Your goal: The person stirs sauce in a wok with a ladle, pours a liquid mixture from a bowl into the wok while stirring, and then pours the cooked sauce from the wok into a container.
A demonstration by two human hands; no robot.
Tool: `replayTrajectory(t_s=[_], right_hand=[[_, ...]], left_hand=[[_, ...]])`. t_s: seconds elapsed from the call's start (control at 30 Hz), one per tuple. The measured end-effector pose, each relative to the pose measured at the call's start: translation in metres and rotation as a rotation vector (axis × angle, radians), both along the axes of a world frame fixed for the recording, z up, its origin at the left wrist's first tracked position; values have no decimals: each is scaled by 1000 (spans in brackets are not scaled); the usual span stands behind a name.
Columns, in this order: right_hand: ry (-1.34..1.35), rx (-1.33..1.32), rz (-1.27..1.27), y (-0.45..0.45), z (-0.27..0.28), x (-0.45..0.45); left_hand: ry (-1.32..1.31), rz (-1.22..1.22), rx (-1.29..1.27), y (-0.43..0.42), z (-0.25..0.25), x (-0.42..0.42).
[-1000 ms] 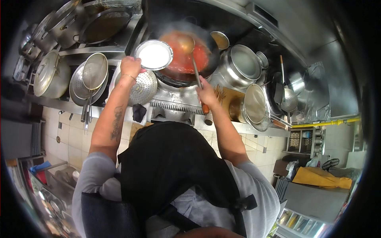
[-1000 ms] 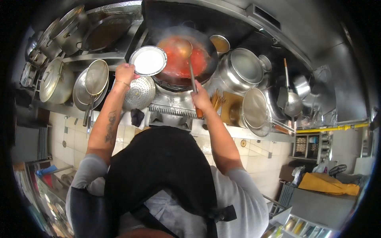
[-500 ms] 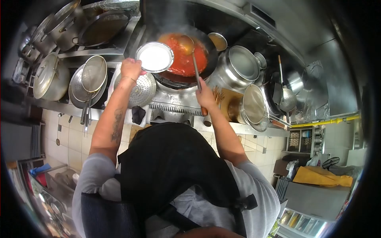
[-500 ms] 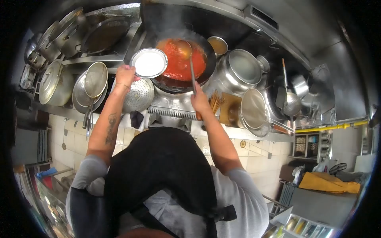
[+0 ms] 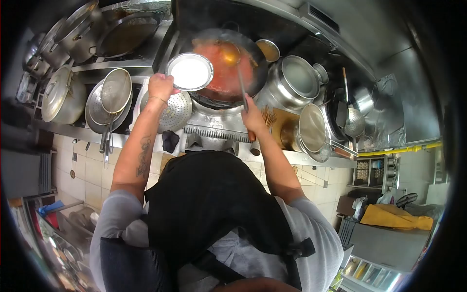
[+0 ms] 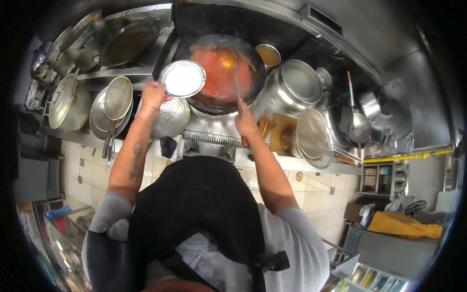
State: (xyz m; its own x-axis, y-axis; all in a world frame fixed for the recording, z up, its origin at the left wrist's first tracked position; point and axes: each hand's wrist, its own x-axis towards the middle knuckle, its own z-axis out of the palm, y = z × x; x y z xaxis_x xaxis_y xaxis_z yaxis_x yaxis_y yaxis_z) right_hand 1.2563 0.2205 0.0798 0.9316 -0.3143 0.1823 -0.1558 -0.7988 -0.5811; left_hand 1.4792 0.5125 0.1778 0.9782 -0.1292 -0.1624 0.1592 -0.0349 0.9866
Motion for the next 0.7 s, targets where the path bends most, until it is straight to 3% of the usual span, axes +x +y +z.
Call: replayTrajectory(t_s=[0.03, 0.1, 0.17, 0.27, 0.3, 0.4, 0.47, 0.6, 0.67, 0.7], right_hand=[[-1, 1, 5, 11, 9, -6], [443, 142, -266, 43, 42, -27], [385, 160, -266, 61, 38, -41], [227, 1273, -225, 60, 58, -35], [192, 1739, -39, 31, 52, -27], [172, 1572, -153, 2, 26, 5], [19, -20, -89, 1, -13, 4], [287, -40, -268, 49, 5, -34], [210, 692, -259, 75, 44, -42], [212, 695, -264, 64, 45, -39]], left_hand=[[4, -1, -3, 2, 1, 0], [1, 18, -20, 2, -2, 0], [2, 35, -34, 5, -4, -1], [-27, 12, -16, 5, -3, -1], [-9, 3, -27, 7, -2, -1], [2, -17, 2, 7, 2, -3], [-3, -12, 37, 6, 4, -2], [-7, 27, -13, 9, 2, -4], [-5, 16, -14, 11, 3, -6], [-9, 18, -2, 10, 4, -6]])
